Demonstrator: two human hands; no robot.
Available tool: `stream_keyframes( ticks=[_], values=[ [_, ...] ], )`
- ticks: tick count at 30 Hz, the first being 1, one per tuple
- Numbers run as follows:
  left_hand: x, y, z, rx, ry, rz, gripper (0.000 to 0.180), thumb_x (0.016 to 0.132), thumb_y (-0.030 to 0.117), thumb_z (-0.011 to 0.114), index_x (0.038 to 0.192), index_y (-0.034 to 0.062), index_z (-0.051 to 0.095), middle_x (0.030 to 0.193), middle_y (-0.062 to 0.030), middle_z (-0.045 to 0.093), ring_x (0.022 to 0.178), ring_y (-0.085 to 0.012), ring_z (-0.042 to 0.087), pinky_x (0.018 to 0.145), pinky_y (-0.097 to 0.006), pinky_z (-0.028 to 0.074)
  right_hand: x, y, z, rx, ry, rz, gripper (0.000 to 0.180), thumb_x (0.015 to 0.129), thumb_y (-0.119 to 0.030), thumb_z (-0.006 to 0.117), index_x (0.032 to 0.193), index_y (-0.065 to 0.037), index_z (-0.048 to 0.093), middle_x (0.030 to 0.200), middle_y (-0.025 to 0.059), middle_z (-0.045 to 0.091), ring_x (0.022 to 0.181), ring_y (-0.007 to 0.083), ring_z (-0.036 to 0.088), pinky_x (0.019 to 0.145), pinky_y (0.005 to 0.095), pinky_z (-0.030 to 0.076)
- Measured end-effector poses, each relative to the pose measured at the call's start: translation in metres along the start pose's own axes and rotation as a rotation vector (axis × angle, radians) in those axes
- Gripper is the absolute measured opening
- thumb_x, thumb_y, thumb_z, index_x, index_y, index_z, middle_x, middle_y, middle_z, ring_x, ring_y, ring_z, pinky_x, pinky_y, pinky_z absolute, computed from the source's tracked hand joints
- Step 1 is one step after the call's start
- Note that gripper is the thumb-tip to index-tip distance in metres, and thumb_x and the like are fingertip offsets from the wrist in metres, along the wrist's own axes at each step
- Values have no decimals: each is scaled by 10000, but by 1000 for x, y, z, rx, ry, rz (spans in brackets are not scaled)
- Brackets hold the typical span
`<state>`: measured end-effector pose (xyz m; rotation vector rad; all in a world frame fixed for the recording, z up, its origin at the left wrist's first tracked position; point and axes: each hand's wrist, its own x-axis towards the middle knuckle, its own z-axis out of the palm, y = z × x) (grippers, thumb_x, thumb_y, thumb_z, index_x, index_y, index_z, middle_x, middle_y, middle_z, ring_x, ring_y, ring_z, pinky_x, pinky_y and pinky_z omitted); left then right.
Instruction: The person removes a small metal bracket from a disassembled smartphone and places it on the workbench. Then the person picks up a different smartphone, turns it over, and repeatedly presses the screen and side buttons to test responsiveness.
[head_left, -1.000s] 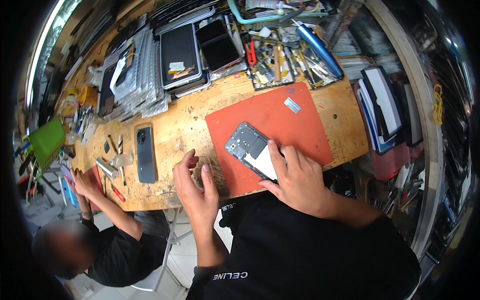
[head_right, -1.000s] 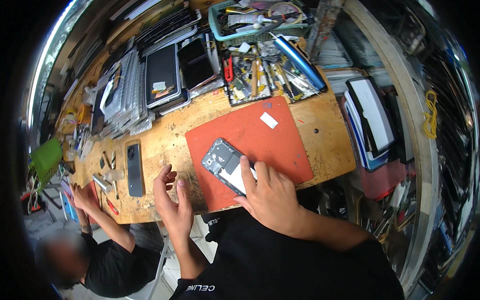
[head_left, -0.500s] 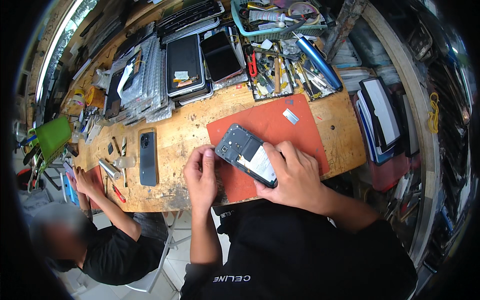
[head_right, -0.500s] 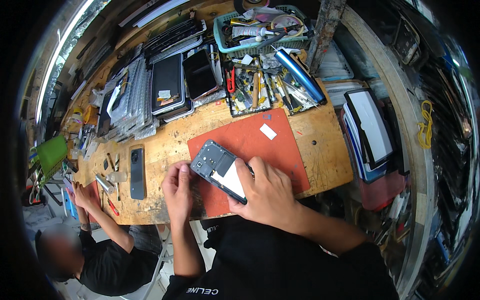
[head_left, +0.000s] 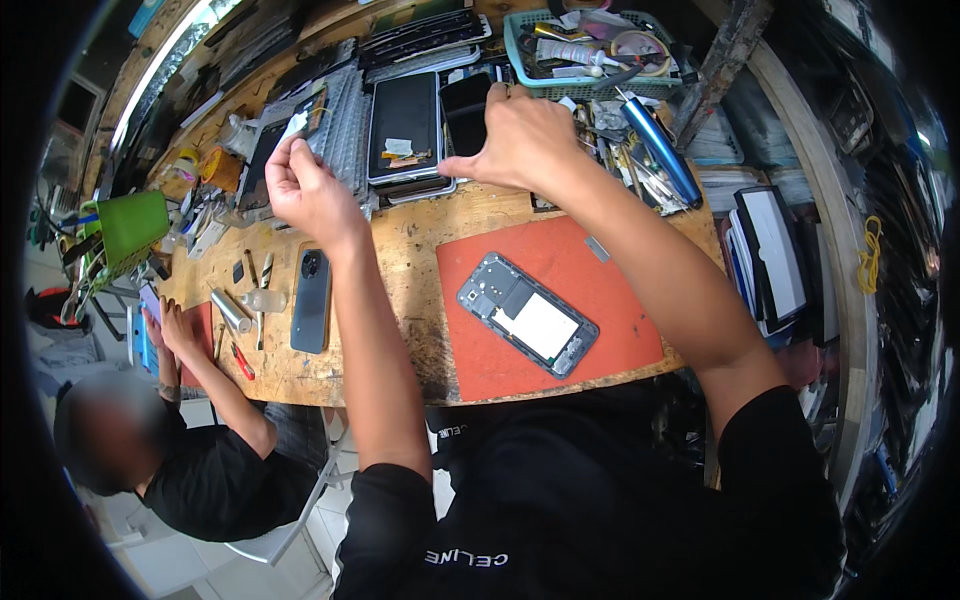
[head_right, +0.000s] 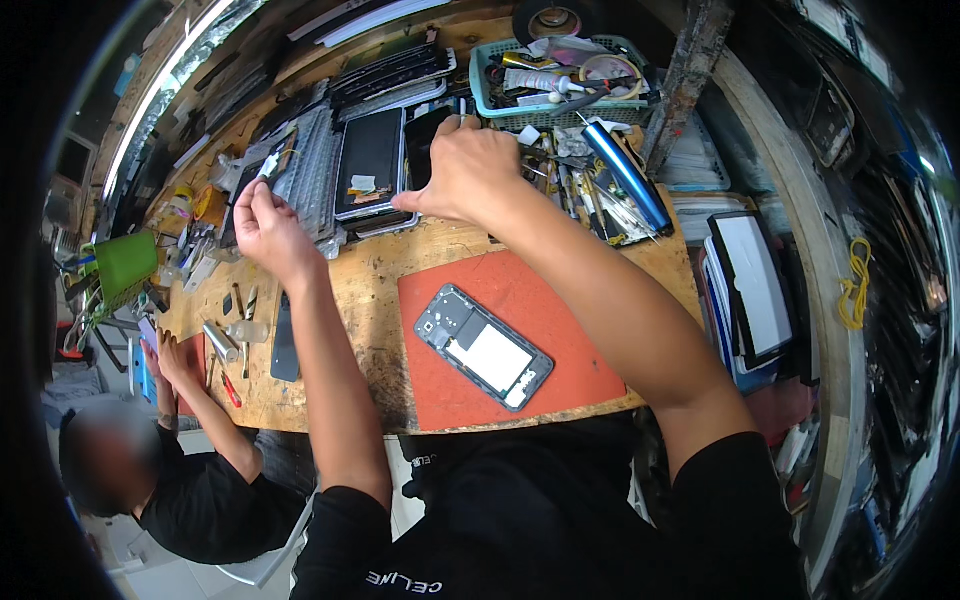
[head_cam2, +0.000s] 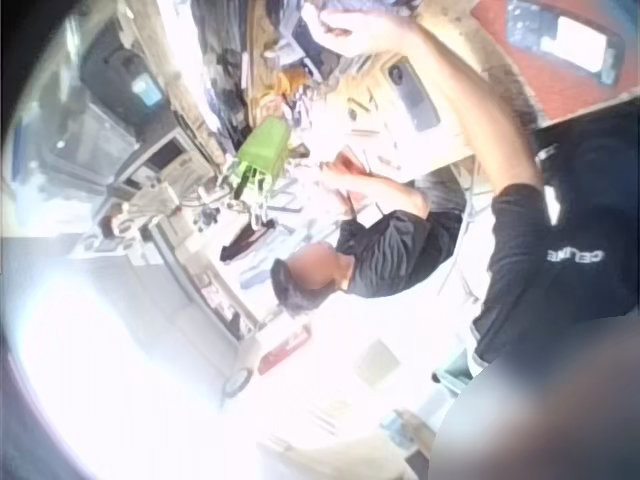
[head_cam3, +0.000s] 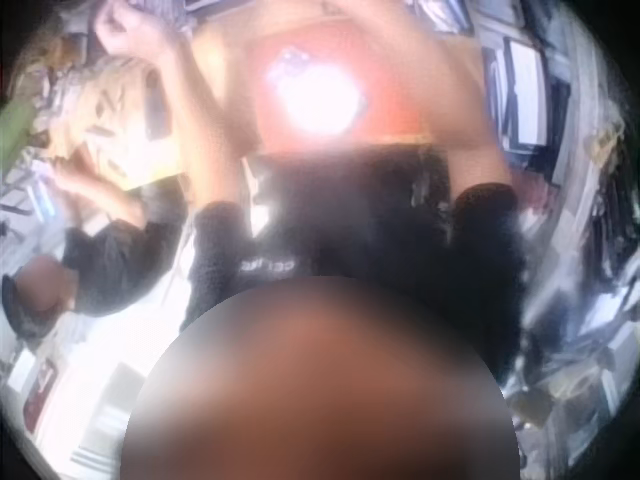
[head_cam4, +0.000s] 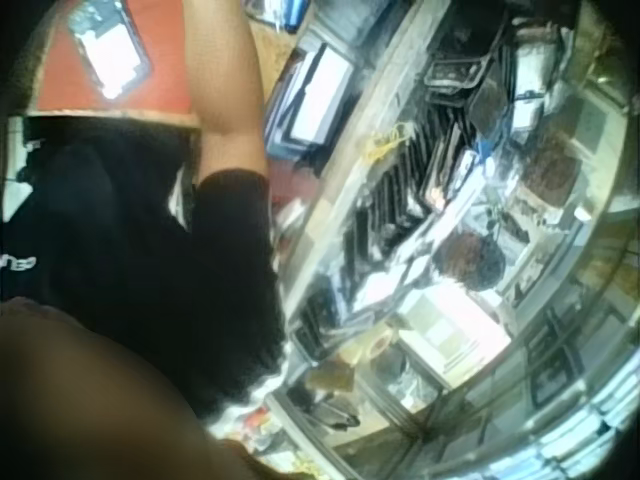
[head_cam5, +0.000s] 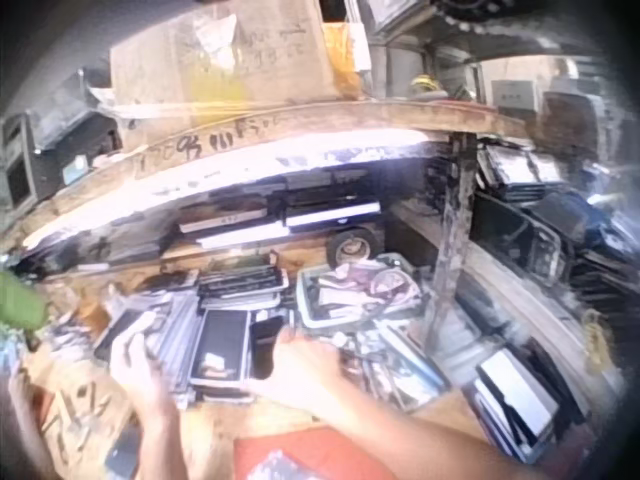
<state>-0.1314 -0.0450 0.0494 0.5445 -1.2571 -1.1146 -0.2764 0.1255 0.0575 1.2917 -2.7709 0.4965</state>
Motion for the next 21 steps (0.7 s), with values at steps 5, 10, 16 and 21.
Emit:
stream_keyframes(
  ticks=[5, 10, 16, 21],
  values=[
    [-14, -24, -1, 78, 299, 160, 95, 1040, 39, 609, 1074, -25, 671, 937, -7, 636, 782, -43, 520, 676, -217, 411, 26, 0, 3, -36, -178, 9, 1094, 647, -632, 856, 1335, 175, 588, 1240, 298, 719, 1113, 384, 741, 989, 433, 588],
    [-34, -5, -1, 183, -102, 369, 93, 1046, 39, 619, 1048, -29, 683, 764, 51, 569, 652, -4, 438, 586, -197, 323, 31, 22, -24, 92, -321, 99, 916, 640, -614, 846, 1192, 100, 694, 1114, 245, 770, 1082, 338, 757, 932, 429, 599],
    [-56, 6, 19, -300, -350, -540, 546, 1156, 416, 381, 1302, -42, 640, 1091, -154, 726, 950, -235, 708, 855, -354, 564, -28, 10, -27, 389, -28, -218, 981, 649, -463, 839, 1410, 66, 518, 1187, 247, 701, 1023, 412, 731, 905, 452, 590],
    [-50, -4, 8, -682, -455, -793, 756, 1116, 610, 335, 1387, -49, 588, 1309, -219, 700, 1178, -339, 698, 1078, -464, 537, -71, -32, 7, 368, 95, -267, 1230, 679, -514, 884, 1608, 53, 310, 1103, 215, 604, 932, 408, 691, 747, 509, 567]
  ],
)
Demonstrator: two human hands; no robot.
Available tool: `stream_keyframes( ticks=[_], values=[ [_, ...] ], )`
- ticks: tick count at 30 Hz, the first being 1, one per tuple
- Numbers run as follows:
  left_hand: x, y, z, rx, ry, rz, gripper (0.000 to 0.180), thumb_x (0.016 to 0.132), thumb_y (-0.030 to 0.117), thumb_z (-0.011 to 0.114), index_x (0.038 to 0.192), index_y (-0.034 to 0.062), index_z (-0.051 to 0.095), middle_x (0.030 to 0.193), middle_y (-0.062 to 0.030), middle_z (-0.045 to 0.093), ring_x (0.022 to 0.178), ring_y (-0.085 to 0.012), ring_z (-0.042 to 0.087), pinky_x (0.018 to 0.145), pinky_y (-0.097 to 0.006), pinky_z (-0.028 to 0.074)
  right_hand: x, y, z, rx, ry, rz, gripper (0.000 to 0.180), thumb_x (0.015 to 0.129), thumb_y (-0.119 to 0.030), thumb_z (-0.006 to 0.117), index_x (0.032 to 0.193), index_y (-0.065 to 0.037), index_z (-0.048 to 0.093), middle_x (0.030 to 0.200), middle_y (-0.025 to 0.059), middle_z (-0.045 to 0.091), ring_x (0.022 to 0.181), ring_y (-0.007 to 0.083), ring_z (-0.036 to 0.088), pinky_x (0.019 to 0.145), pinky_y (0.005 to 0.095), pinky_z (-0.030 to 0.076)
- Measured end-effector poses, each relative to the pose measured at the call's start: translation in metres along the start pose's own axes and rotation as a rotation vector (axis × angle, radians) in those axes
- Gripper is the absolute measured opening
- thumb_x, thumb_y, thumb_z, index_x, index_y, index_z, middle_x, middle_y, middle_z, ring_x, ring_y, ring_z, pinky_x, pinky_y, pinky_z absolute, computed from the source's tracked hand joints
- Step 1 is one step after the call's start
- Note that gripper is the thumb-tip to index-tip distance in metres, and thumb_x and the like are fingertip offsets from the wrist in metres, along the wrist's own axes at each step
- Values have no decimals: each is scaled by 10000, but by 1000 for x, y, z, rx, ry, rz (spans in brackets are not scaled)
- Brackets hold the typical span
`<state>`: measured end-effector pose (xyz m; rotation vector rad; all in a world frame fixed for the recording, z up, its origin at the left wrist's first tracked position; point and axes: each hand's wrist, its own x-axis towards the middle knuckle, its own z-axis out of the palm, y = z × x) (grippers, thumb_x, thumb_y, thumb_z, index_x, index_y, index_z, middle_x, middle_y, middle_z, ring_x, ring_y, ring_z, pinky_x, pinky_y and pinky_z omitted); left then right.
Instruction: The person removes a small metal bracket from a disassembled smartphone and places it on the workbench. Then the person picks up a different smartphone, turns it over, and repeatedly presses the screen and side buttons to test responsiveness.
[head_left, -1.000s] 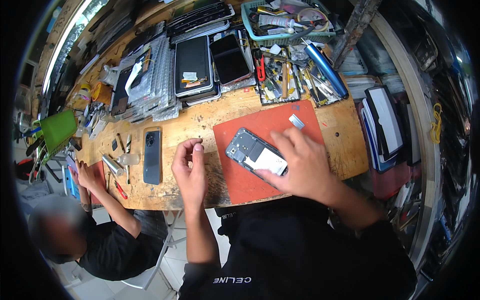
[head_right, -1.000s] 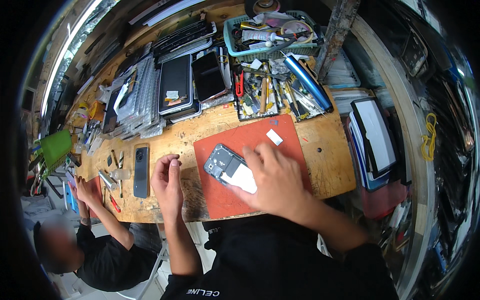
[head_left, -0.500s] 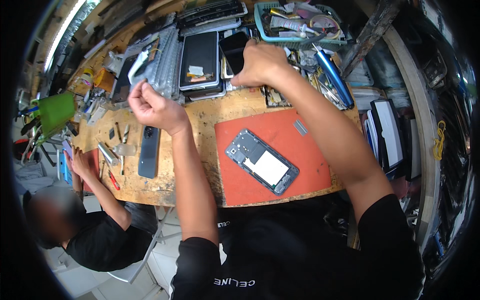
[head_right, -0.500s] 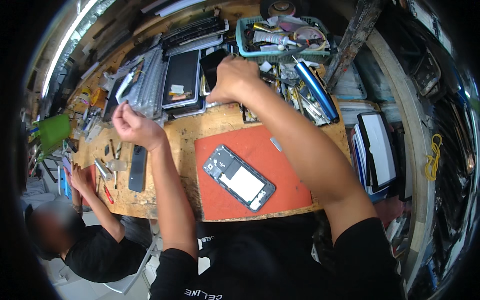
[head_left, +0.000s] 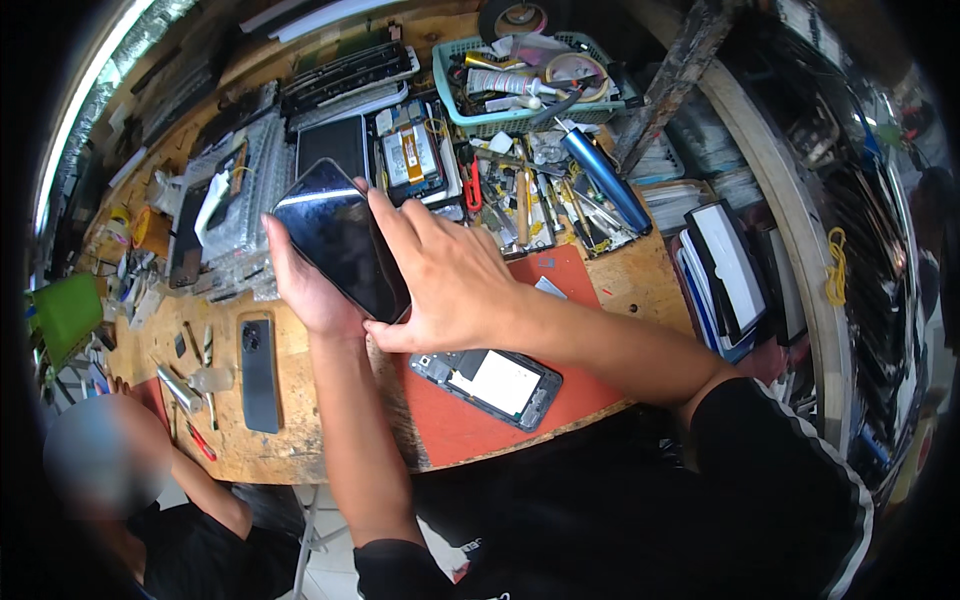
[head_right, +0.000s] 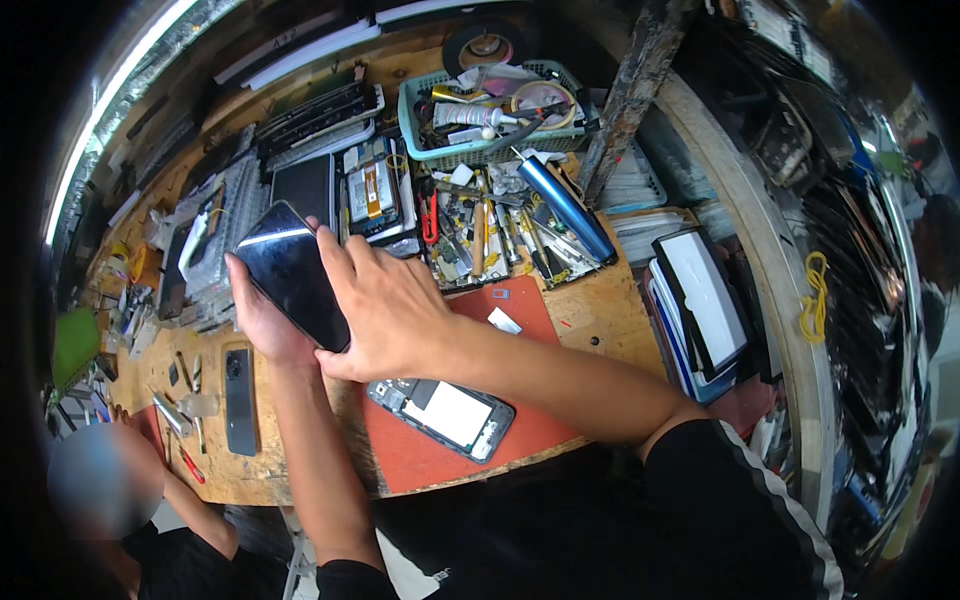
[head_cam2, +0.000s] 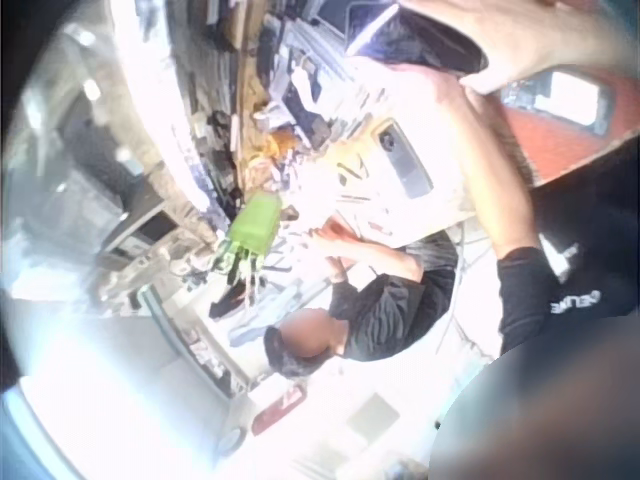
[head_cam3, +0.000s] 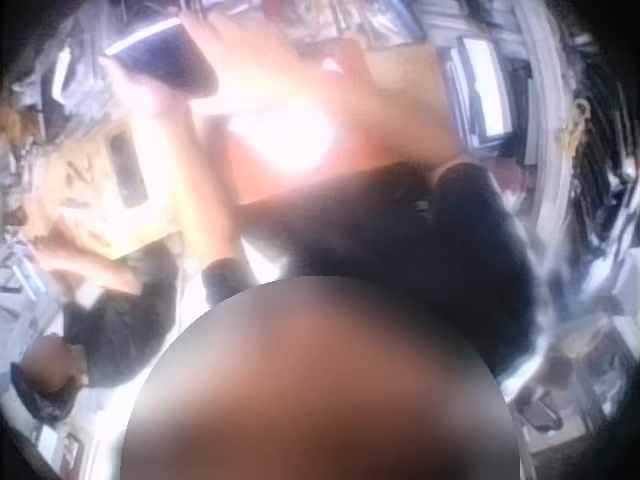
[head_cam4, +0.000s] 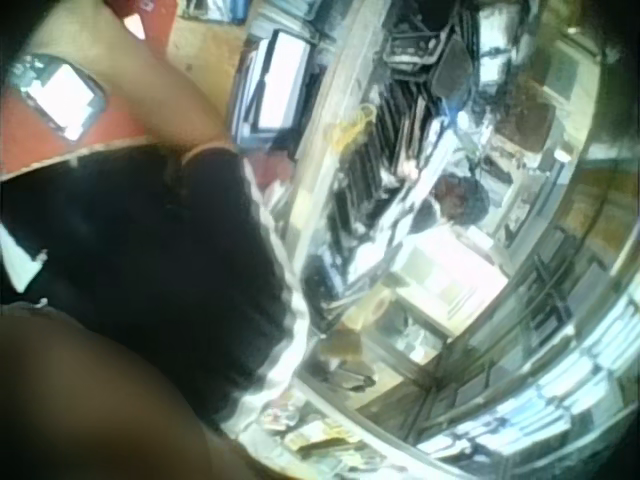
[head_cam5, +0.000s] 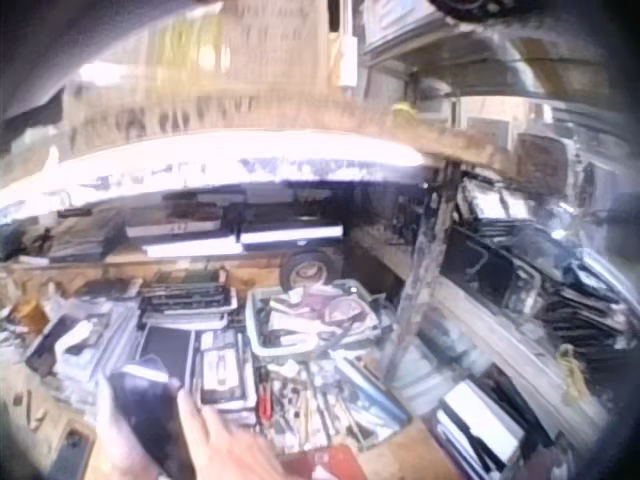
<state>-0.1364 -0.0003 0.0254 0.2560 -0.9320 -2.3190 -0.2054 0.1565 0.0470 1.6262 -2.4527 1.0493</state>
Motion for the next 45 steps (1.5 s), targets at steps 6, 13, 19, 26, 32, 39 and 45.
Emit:
stream_keyframes(
  ticks=[6, 13, 19, 26, 32, 39, 45],
  values=[
    [0, 3, -3, -81, -393, 41, 788, 1115, 648, 272, 1317, -16, 646, 1187, -173, 746, 1090, -287, 727, 996, -437, 577, -10, 13, 13, 34, 219, -179, 1194, 642, -545, 925, 1539, 72, 435, 1200, 211, 673, 1009, 366, 720, 809, 453, 591],
    [-6, 0, 15, 78, -51, 193, 605, 1164, 475, 300, 1388, 4, 606, 1329, -131, 702, 1191, -272, 686, 1084, -426, 523, -4, 25, 19, -159, 343, -208, 1189, 599, -548, 940, 1506, 74, 486, 1015, 166, 682, 850, 314, 723, 731, 418, 600],
    [-5, 3, 13, 607, 160, 412, 552, 1183, 398, 355, 1114, -25, 702, 1023, -82, 738, 898, -140, 664, 842, -313, 542, -7, 32, 20, 97, 201, -242, 1119, 722, -403, 908, 1589, 46, 362, 1123, 197, 687, 839, 314, 715, 768, 418, 586],
    [-13, 7, 17, 652, 124, 369, 550, 1181, 406, 368, 1035, -16, 690, 958, -59, 725, 824, -118, 640, 776, -306, 536, -12, 41, 9, 502, -40, -19, 834, 856, -109, 751, 1594, -53, 367, 1013, 106, 659, 679, 216, 618, 675, 370, 526],
    [-27, -14, 35, 861, 15, 412, 555, 1183, 393, 367, 1041, -33, 693, 930, -59, 706, 818, -107, 621, 757, -298, 527, -9, 48, -16, 602, 216, -85, 753, 847, 40, 669, 1561, -66, 454, 967, 20, 616, 555, 22, 412, 536, 224, 364],
    [-29, -27, 32, 782, -32, 354, 558, 1187, 376, 342, 1088, -39, 703, 983, -78, 733, 871, -126, 660, 815, -302, 546, -13, 60, -20, 718, 160, -113, 721, 834, 85, 611, 1528, -65, 486, 1001, 23, 616, 559, 13, 349, 525, 204, 319],
    [-31, -33, 29, 766, -51, 364, 538, 1187, 364, 342, 1144, -41, 694, 1041, -97, 738, 919, -148, 676, 856, -320, 548, -11, 58, -6, 642, 279, -143, 712, 840, 23, 700, 1506, -74, 468, 1066, 60, 644, 581, 45, 453, 533, 223, 381]
  ],
)
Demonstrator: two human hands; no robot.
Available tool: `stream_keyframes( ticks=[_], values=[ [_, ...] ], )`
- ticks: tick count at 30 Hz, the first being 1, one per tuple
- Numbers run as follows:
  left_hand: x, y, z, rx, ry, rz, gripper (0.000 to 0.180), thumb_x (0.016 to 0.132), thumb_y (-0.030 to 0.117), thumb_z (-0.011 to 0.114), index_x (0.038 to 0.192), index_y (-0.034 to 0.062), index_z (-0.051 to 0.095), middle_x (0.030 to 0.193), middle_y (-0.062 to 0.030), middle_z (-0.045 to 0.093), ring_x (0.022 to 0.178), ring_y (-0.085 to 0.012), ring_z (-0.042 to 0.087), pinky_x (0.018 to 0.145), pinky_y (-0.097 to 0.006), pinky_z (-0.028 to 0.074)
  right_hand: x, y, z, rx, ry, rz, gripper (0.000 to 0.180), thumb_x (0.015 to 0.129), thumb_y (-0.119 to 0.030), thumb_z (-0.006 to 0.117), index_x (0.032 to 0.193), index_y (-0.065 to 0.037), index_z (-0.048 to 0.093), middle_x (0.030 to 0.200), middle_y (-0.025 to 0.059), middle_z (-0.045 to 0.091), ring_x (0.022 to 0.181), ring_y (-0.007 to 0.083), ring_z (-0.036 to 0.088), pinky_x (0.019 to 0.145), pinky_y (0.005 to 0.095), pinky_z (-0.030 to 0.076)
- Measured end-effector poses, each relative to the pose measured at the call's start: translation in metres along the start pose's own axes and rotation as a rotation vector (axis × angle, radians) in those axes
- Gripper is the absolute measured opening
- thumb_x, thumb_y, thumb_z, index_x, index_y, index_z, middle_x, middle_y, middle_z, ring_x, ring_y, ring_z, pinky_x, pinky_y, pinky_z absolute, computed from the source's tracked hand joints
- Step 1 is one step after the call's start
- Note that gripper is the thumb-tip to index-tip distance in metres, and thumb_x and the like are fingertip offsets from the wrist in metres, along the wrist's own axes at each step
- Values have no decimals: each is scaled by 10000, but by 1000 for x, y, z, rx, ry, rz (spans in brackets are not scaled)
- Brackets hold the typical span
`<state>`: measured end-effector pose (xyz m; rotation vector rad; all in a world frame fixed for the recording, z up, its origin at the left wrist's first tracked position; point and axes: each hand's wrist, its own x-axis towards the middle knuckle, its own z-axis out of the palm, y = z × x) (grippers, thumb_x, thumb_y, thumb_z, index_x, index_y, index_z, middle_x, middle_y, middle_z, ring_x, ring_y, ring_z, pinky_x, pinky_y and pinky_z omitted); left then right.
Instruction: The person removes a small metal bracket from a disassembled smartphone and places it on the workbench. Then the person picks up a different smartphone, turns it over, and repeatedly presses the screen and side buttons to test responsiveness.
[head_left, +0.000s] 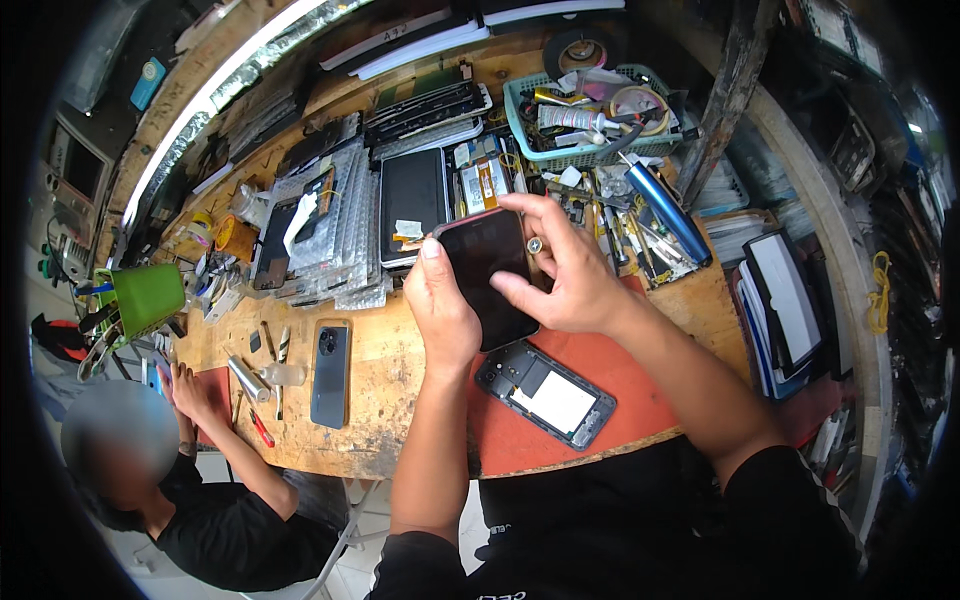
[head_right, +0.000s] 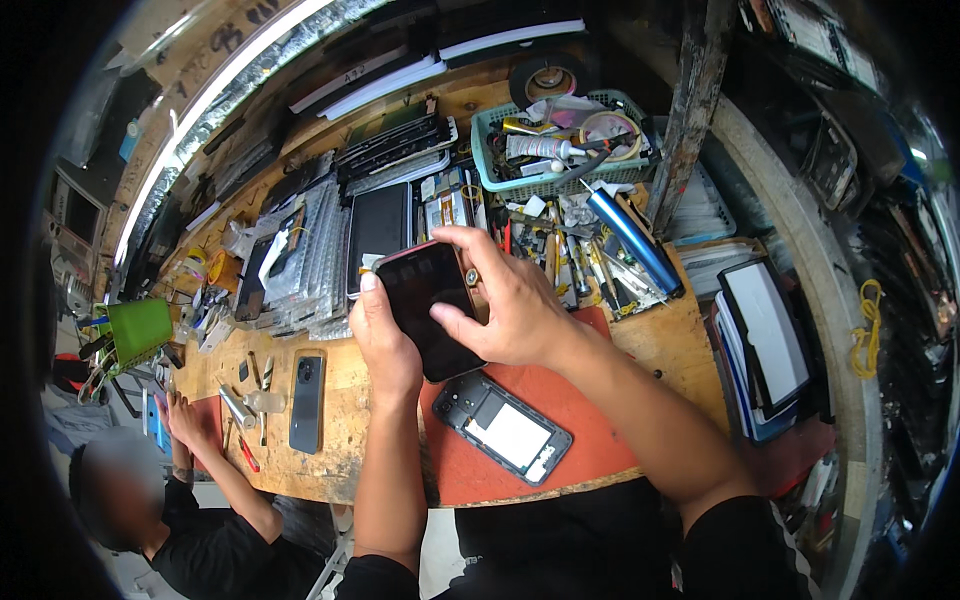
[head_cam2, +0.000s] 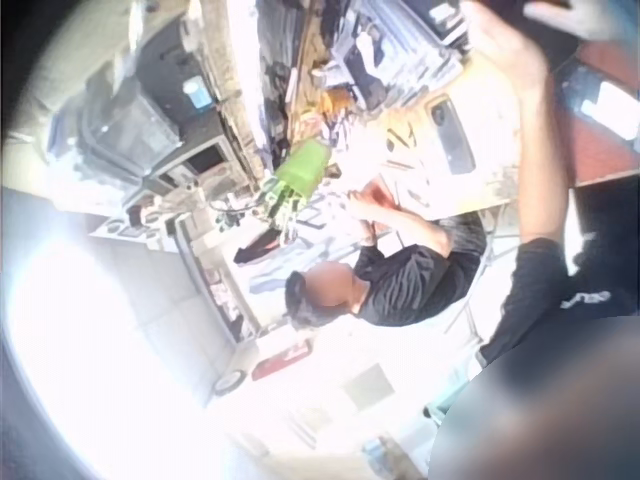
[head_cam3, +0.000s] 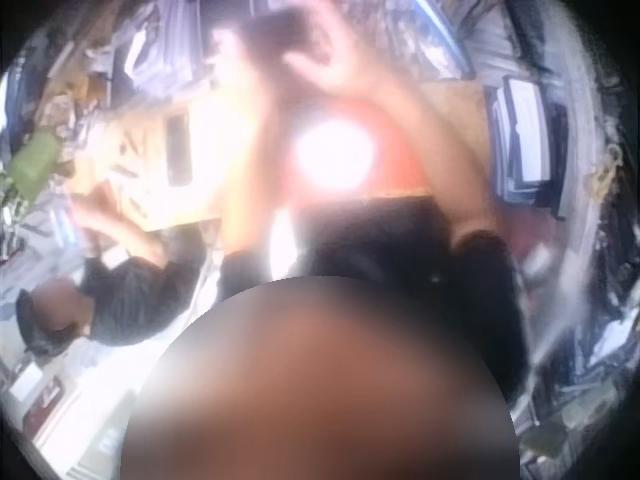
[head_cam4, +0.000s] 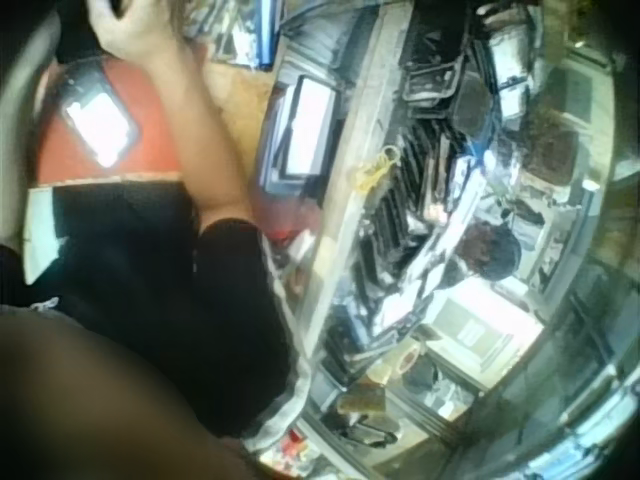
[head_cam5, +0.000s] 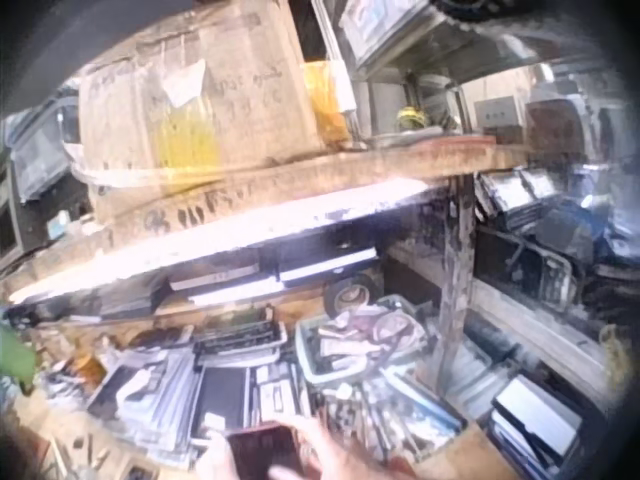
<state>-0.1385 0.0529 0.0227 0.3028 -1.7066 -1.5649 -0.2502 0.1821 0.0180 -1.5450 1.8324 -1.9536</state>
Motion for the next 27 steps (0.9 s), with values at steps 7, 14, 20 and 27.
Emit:
stream_keyframes(
  ticks=[7, 14, 20, 27],
  values=[
    [1, 1, 9, -20, 3, -57, 538, 1184, 367, 367, 1042, -36, 694, 959, -59, 709, 850, -116, 609, 804, -308, 519, -10, -11, -21, 44, -128, 184, 826, 837, 17, 694, 1598, -84, 392, 1014, 15, 591, 596, 33, 384, 548, 207, 343],
    [-1, 2, 7, -49, 25, -92, 540, 1175, 387, 393, 1019, -22, 710, 916, -45, 714, 796, -104, 619, 753, -297, 521, -14, -1, -25, 103, -156, 116, 820, 841, 25, 652, 1603, -64, 361, 847, -32, 516, 603, 30, 357, 572, 219, 309],
    [-5, 3, 15, -54, 35, -49, 539, 1178, 376, 385, 1043, -24, 719, 919, -47, 722, 788, -98, 627, 732, -289, 524, -13, -7, -17, 66, -76, 94, 788, 880, -24, 713, 1592, -86, 380, 802, -48, 468, 587, 26, 350, 550, 221, 287],
    [-2, 1, 12, -26, 15, 40, 551, 1181, 369, 370, 1070, -36, 727, 939, -60, 731, 804, -109, 639, 748, -287, 535, -13, -3, -20, 65, -119, 94, 781, 865, 30, 649, 1592, -83, 388, 857, -32, 508, 591, 26, 342, 560, 215, 308]
  ],
)
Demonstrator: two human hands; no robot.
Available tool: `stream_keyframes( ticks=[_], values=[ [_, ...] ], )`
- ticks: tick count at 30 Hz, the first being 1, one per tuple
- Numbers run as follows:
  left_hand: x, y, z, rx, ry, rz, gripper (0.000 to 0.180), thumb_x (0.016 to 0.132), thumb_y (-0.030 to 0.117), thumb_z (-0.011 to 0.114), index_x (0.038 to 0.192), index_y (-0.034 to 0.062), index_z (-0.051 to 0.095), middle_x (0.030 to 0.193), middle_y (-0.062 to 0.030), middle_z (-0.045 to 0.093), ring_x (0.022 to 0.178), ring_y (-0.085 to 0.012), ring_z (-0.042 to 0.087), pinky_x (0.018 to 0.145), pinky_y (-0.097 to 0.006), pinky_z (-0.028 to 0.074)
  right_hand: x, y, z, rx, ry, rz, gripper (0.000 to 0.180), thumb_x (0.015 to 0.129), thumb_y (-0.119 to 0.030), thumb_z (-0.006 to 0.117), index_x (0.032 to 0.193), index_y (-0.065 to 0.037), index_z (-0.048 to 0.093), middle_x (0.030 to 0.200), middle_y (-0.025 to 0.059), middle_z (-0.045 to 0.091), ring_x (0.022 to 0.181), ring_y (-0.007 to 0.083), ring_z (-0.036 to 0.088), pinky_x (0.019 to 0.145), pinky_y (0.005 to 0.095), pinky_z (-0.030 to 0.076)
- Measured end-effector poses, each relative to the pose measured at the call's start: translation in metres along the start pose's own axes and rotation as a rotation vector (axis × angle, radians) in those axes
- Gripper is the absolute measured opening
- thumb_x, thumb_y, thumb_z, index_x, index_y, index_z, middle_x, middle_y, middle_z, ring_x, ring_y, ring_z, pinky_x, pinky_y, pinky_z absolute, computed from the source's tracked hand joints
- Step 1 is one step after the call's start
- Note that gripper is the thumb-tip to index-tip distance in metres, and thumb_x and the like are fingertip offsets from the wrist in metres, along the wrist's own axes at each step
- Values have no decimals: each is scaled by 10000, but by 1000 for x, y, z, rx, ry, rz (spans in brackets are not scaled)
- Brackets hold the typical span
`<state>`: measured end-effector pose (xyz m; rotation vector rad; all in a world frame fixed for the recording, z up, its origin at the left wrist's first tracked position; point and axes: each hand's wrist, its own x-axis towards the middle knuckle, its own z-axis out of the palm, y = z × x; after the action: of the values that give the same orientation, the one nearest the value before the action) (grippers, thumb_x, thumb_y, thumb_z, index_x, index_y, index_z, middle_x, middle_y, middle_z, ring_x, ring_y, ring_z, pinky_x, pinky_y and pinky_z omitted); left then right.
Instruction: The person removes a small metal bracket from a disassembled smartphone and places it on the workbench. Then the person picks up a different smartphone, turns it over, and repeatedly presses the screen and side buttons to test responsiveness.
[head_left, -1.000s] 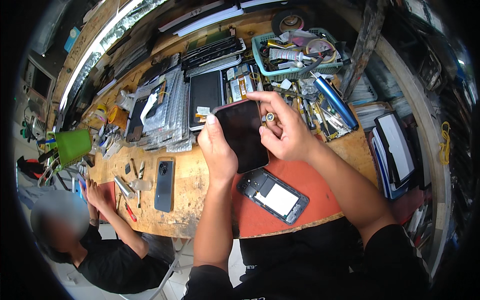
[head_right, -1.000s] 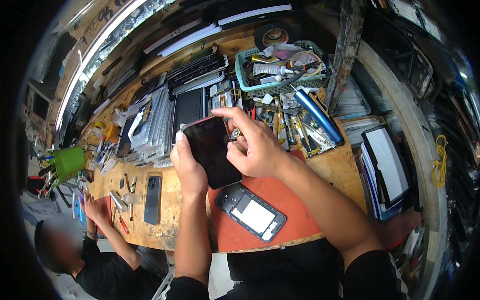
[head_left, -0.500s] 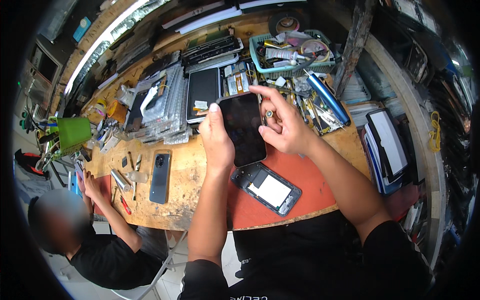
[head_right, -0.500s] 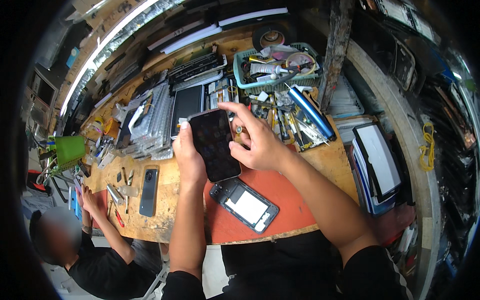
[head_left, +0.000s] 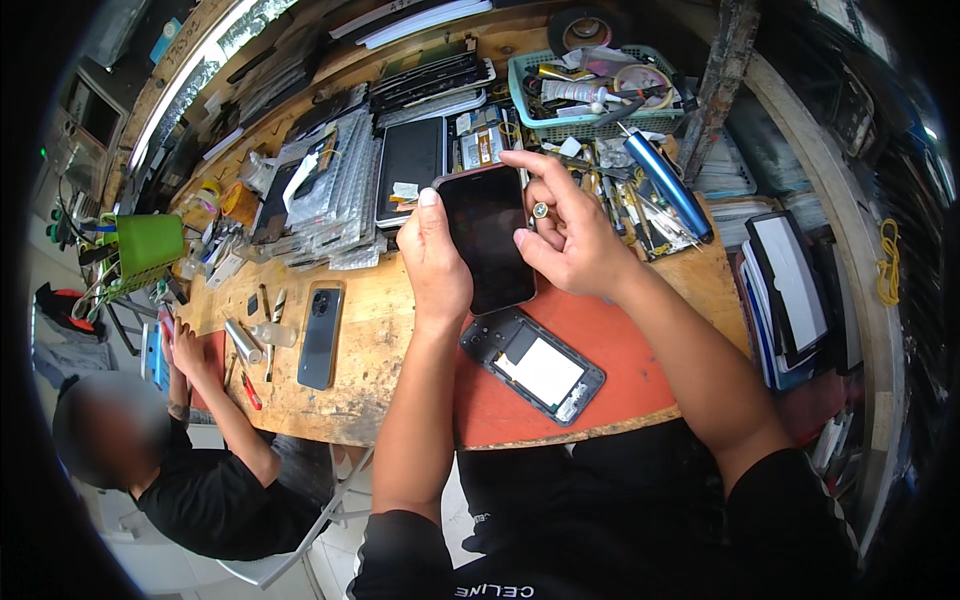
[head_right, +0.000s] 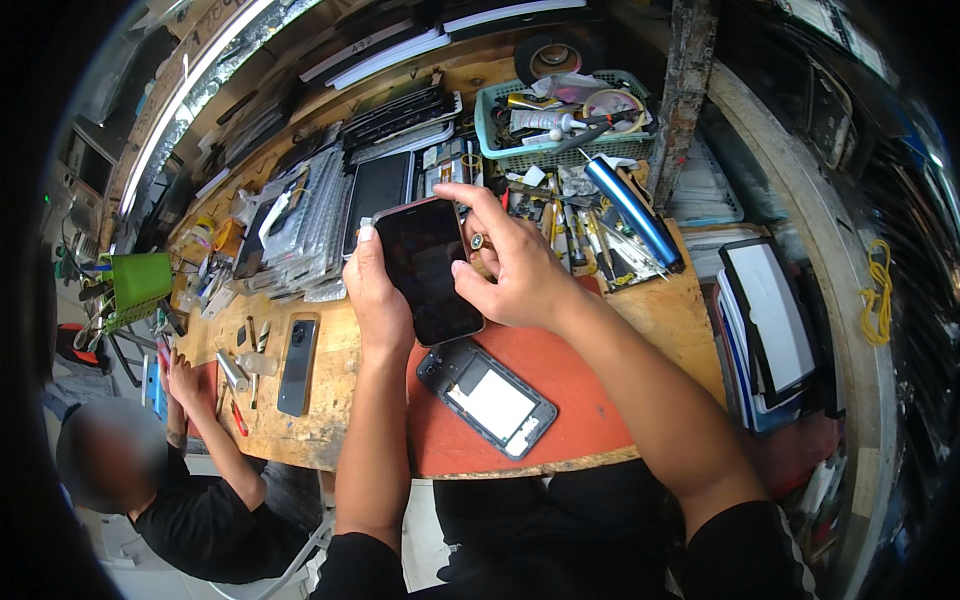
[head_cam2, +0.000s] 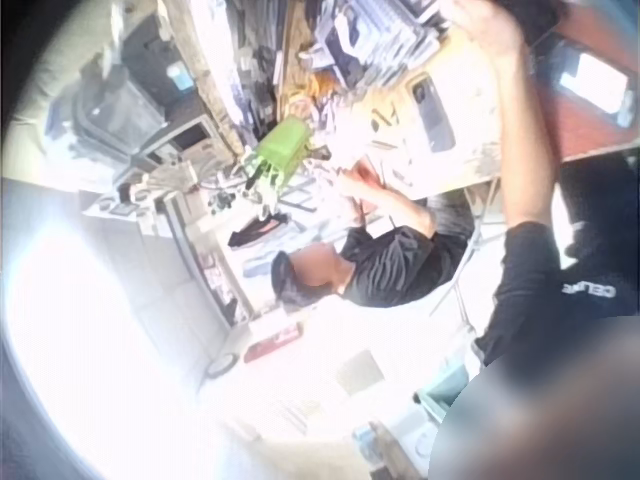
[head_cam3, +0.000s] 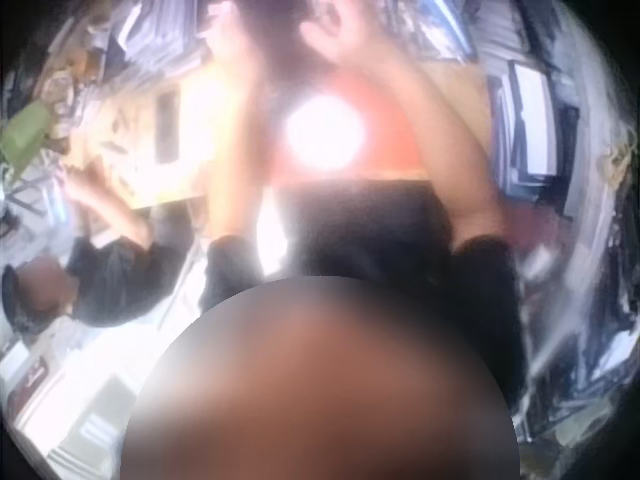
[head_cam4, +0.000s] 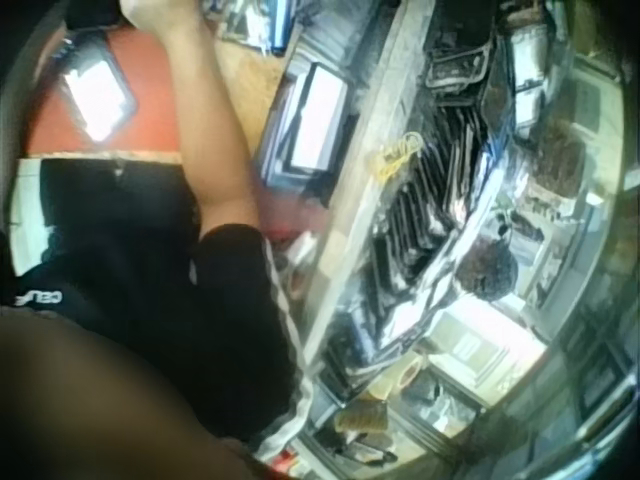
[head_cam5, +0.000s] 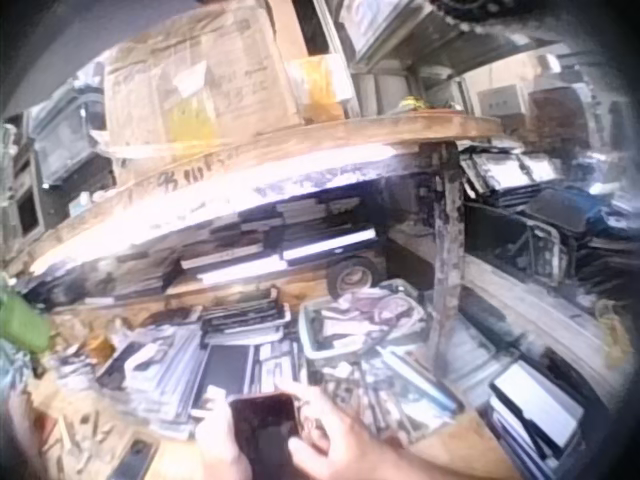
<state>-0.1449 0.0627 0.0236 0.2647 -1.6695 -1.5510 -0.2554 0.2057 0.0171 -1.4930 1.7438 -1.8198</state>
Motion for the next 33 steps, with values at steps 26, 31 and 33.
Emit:
stream_keyframes(
  ticks=[26, 31, 33],
  values=[
    [2, 1, -9, -13, 66, -111, 544, 1179, 361, 375, 1054, -42, 718, 948, -67, 727, 811, -117, 643, 765, -294, 539, -1, -2, -2, -2, -69, 25, 953, 789, 55, 649, 1670, -138, 342, 931, 7, 569, 580, 46, 372, 558, 228, 356],
    [2, 5, -8, -14, 77, -128, 495, 1174, 341, 425, 1015, -29, 712, 944, -53, 717, 822, -93, 619, 761, -274, 519, 0, -2, 0, -63, -27, -22, 946, 798, 18, 680, 1669, -127, 342, 841, -2, 572, 551, 58, 386, 545, 244, 361],
    [2, 5, -4, 26, 114, -168, 479, 1171, 338, 448, 993, -23, 707, 940, -45, 715, 817, -79, 603, 748, -267, 507, 0, 0, 1, -45, -21, 18, 930, 807, -5, 704, 1661, -121, 354, 835, -5, 565, 555, 60, 391, 549, 249, 367]
  ],
)
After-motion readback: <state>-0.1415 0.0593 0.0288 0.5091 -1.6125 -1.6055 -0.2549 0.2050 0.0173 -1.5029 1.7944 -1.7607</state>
